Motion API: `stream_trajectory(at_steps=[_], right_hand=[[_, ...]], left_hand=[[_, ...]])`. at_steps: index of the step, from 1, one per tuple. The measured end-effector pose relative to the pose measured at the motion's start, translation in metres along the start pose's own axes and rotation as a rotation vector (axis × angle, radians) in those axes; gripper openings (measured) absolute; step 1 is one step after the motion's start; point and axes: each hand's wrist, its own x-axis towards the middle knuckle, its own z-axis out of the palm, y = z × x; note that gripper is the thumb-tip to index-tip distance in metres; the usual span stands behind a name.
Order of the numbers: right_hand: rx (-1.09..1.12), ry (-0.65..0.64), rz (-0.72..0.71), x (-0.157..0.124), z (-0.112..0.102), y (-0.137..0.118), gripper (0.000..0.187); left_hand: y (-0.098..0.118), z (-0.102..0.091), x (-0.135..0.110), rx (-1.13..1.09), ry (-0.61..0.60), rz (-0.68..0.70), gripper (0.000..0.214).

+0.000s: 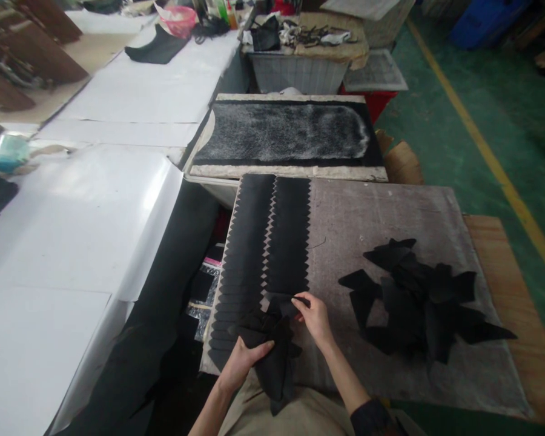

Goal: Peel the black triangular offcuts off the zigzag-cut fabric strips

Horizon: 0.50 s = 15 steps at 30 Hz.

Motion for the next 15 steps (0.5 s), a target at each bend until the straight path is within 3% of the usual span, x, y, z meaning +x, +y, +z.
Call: stream_trajectory(at_steps=[10, 15], right_hand=[[-0.070, 0.014, -0.001, -0.002, 0.006, -0.003, 0.039], [-0.112, 0.022, -0.006, -0.003, 0.007, -0.004, 0.035]], left_hand=[[0.001, 0.001, 0.003, 0.026, -0.049, 0.017, 0.055], [-0.004, 0.002, 0.011, -0.010, 0.005, 0.028, 0.062]])
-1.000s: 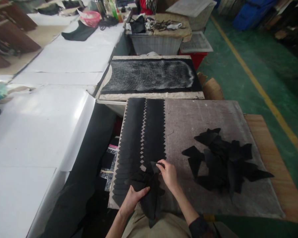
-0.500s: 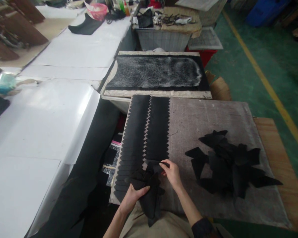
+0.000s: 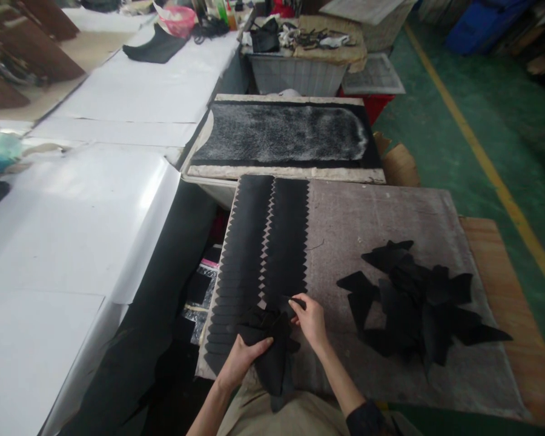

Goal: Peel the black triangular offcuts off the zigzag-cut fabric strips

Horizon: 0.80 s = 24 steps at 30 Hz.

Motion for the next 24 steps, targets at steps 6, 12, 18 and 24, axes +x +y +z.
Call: stream_trajectory(at_steps=[6, 12, 18, 24], right_hand=[[-0.230, 0.075, -0.063, -0.011, -0.004, -0.008, 0.028], [-0.652, 0.167, -0.165, -0.014, -0.017, -0.013, 0.021], [-0.699, 0.206, -0.175, -0.009, -0.018, -0.007, 0.022], [-0.698, 0.220, -0.174, -0.004, -0.016, -0.003, 0.021]], left_hand=[[-0.002, 0.000, 0.005, 0.015, 0.017, -0.004, 0.068], [-0.011, -0.004, 0.010, 0.005, 0.028, -0.025, 0.072], [-0.014, -0.004, 0.014, -0.015, 0.053, -0.058, 0.079], [-0.021, -0.003, 0.021, 0.002, 0.126, -0.033, 0.074]])
